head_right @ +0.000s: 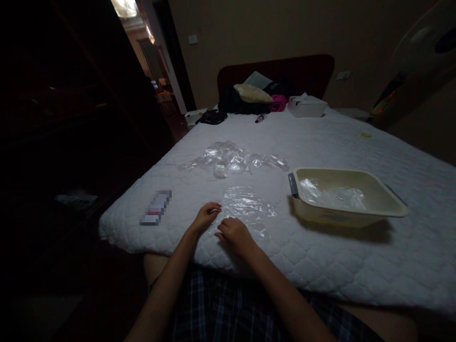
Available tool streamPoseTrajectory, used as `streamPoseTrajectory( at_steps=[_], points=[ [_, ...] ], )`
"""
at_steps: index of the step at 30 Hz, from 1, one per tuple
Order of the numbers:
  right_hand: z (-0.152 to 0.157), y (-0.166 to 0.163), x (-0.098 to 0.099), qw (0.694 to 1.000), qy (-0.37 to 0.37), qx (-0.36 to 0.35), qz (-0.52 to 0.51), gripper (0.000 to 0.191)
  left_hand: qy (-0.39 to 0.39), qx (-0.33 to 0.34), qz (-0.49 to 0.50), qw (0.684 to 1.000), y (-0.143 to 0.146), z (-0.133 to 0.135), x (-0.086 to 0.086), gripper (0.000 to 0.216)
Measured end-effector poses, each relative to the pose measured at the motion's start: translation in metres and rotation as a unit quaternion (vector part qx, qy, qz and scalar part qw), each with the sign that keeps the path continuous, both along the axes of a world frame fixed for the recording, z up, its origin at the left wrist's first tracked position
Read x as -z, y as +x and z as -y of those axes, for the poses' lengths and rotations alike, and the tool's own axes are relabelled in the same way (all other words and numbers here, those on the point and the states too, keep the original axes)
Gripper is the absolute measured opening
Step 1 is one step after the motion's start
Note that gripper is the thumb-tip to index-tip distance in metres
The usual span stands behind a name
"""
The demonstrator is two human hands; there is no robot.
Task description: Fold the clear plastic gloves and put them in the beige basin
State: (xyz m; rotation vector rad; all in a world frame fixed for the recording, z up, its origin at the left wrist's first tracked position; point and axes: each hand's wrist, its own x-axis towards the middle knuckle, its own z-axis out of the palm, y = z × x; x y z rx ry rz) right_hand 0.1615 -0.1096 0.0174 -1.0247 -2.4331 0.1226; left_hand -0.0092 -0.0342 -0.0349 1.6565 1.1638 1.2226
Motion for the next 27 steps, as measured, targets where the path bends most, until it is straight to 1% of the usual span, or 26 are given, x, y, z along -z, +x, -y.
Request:
streamPoseTrajectory(
  at_steps=[3, 5, 7, 11, 14, 16, 18, 20, 22, 24, 27],
  points=[
    [0.001, -0.025, 0.009, 0.995, 0.000, -0.044, 0.086, 0.019, -0.050, -0.017, 0.039, 0.998, 0.001, 0.000, -0.003, 0.015],
    [0.001, -0.034, 0.015, 0.991, -0.004, -0.045, 0.123, 0.016, -0.083, -0.016, 0.073, 0.994, 0.001, 0.001, -0.005, 0.015],
    [0.001, -0.038, 0.019, 0.988, -0.007, -0.034, 0.148, 0.011, -0.101, -0.011, 0.105, 0.989, 0.000, 0.001, -0.006, 0.016],
    [0.002, -0.039, 0.016, 0.986, -0.008, -0.018, 0.166, 0.015, -0.107, 0.002, 0.139, 0.985, -0.002, 0.000, -0.005, 0.016],
    [0.002, -0.036, 0.008, 0.989, -0.032, 0.002, 0.142, 0.015, -0.098, 0.013, 0.142, 0.985, -0.002, 0.000, -0.002, 0.018],
    [0.001, -0.033, 0.003, 0.993, -0.069, 0.022, 0.091, 0.015, -0.088, 0.021, 0.125, 0.988, -0.003, 0.000, -0.002, 0.020],
    [-0.002, -0.028, -0.001, 0.992, -0.118, 0.048, 0.005, 0.016, -0.073, 0.027, 0.099, 0.992, -0.004, 0.000, -0.003, 0.023],
    [-0.007, -0.023, -0.002, 0.978, -0.173, 0.064, -0.102, 0.018, -0.052, 0.033, 0.071, 0.996, -0.004, 0.000, -0.003, 0.025],
    [-0.014, -0.018, -0.001, 0.948, -0.228, 0.070, -0.211, 0.017, -0.027, 0.043, 0.041, 0.998, -0.005, -0.001, -0.003, 0.025],
    [-0.022, -0.013, 0.000, 0.910, -0.276, 0.070, -0.302, 0.016, -0.004, 0.054, 0.012, 0.998, -0.006, -0.002, -0.002, 0.024],
    [-0.034, -0.005, 0.001, 0.851, -0.335, 0.079, -0.397, 0.019, 0.022, 0.055, -0.017, 0.998, -0.006, -0.004, 0.003, 0.021]
  ],
)
